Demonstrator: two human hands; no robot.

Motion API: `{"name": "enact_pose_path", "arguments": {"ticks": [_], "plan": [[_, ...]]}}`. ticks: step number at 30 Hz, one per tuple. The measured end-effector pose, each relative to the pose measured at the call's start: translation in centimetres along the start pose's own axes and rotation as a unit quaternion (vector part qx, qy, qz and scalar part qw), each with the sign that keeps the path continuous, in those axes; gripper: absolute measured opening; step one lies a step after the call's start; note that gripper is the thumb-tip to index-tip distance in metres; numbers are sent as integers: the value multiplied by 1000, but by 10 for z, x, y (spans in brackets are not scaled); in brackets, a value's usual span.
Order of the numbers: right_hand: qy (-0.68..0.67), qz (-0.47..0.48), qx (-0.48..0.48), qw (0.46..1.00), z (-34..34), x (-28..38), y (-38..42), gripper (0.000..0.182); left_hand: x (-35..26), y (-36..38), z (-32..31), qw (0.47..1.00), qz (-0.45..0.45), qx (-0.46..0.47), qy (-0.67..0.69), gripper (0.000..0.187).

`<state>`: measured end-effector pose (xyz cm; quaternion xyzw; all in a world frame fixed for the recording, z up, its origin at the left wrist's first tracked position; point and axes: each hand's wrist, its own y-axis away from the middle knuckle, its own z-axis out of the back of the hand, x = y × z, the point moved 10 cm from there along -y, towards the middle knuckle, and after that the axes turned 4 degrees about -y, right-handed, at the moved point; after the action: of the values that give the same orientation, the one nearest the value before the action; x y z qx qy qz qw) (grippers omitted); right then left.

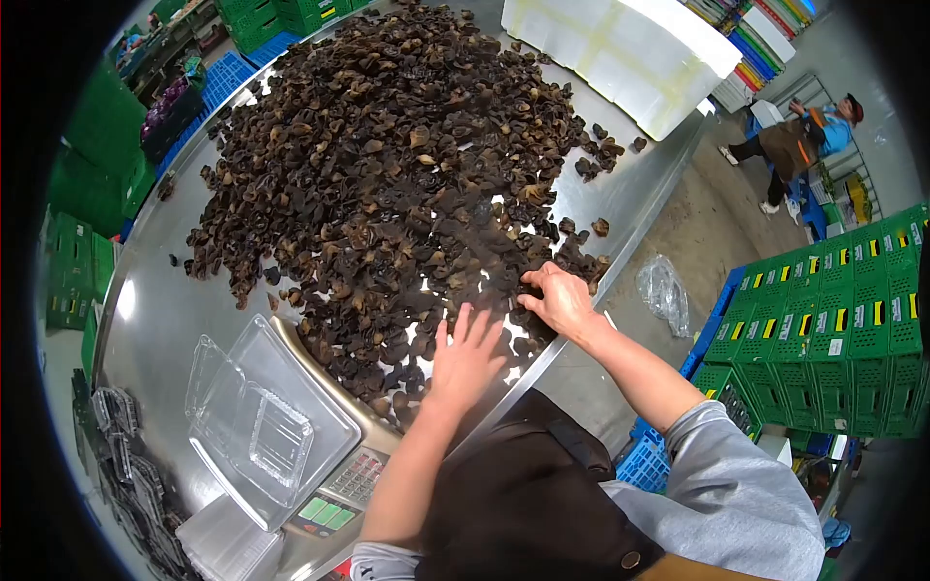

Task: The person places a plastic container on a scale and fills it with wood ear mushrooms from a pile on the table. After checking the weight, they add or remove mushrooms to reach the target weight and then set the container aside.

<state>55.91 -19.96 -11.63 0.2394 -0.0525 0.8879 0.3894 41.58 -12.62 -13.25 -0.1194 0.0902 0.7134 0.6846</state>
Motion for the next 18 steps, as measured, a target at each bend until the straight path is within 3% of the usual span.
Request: {"name": "enact_pose_path", "arguments": {"ticks": [7, 10, 13, 15, 17, 18], "plan": [[26, 15, 7, 1000, -13, -3, -4, 26, 5, 9, 5, 999, 26, 17, 43, 52], [-27, 30, 32, 999, -8, 0, -6, 23, 7, 15, 22, 993, 59, -10, 103, 49], [-68, 82, -24, 994, 16, 21, 0, 21, 17, 27, 48, 979, 98, -79, 163, 47], [-214, 47, 5, 976, 17, 24, 0, 21, 33, 37, 57, 948, 163, -123, 244, 49], [-246, 25, 37, 968, 15, 33, 2, 22, 36, 36, 68, 931, 192, -132, 279, 49], [-348, -10, 73, 934, 6, 34, 2, 23, 39, 35, 67, 905, 224, -121, 341, 49]]}}
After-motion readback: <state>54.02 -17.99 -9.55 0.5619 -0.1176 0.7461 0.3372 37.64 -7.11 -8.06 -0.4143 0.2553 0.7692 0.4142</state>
